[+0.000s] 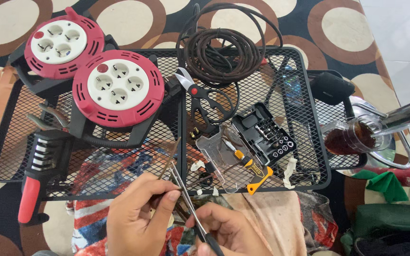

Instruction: The person sits at a mesh tray with a coiled cable, a multi-socket extension reel, and a small tool kit. They use scissors to cut and strip the outer insulation from the end of a cord, then work the exposed wiring and the plug components by hand.

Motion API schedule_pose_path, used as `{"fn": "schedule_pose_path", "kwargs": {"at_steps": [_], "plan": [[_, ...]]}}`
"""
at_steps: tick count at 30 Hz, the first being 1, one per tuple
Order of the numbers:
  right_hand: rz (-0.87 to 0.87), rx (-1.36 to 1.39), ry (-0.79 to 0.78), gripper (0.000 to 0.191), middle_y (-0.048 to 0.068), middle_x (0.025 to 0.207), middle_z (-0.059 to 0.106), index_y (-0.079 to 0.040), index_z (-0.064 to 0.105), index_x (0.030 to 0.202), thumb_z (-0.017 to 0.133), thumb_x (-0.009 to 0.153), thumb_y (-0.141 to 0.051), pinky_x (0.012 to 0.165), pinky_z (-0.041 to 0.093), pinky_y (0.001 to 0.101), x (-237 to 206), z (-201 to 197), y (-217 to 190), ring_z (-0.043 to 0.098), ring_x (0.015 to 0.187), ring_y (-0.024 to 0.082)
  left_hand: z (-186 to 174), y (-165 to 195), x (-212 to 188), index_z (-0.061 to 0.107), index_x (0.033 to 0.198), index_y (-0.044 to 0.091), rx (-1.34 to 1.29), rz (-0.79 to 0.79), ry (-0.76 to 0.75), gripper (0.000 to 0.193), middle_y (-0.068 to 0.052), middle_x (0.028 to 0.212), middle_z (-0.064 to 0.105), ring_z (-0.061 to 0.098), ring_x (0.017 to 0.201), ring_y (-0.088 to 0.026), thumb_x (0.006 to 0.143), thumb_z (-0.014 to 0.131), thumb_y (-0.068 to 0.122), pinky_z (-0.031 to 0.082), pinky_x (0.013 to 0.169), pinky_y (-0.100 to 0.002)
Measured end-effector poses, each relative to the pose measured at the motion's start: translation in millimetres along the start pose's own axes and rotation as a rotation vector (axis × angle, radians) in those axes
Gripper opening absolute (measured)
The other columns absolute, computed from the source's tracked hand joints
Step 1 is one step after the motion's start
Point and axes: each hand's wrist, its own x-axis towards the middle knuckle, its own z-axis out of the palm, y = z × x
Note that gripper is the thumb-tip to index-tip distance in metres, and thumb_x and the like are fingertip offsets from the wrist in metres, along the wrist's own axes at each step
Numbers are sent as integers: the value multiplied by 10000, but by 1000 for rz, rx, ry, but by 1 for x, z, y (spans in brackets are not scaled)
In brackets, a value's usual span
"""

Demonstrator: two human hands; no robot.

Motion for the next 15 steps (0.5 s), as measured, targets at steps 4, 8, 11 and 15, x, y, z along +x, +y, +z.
{"fn": "schedule_pose_path", "kwargs": {"at_steps": [4,8,11,15], "plan": [[42,18,-65,516,37,861,717,3,608,1206,815,855,-313,758,496,242,-1,0,-7,681,828,92,-5,-9,-1,729,907,-68,-134,-76,-43,44,-54,844,611,560,731,-75,873,716,-45,426,602,-214],[43,-10,-75,460,29,860,718,-11,613,1196,796,867,-275,755,492,238,0,1,-8,681,828,87,-8,-14,-2,724,914,-75,-162,-70,-65,39,-62,849,616,561,767,-85,880,717,-57,424,634,-212],[85,-68,-23,385,28,845,714,-11,624,1171,776,878,-211,749,487,234,-1,2,-6,677,814,84,-10,-15,-2,711,922,-77,-222,-59,-93,37,-64,868,621,572,799,-89,893,693,-63,448,673,-215],[99,-21,-52,320,15,872,699,-29,620,1158,757,894,-147,765,472,221,-2,2,-6,661,840,69,-13,-17,-3,713,908,-75,-220,-135,-95,26,-69,857,615,570,774,-92,891,696,-64,449,643,-227]]}}
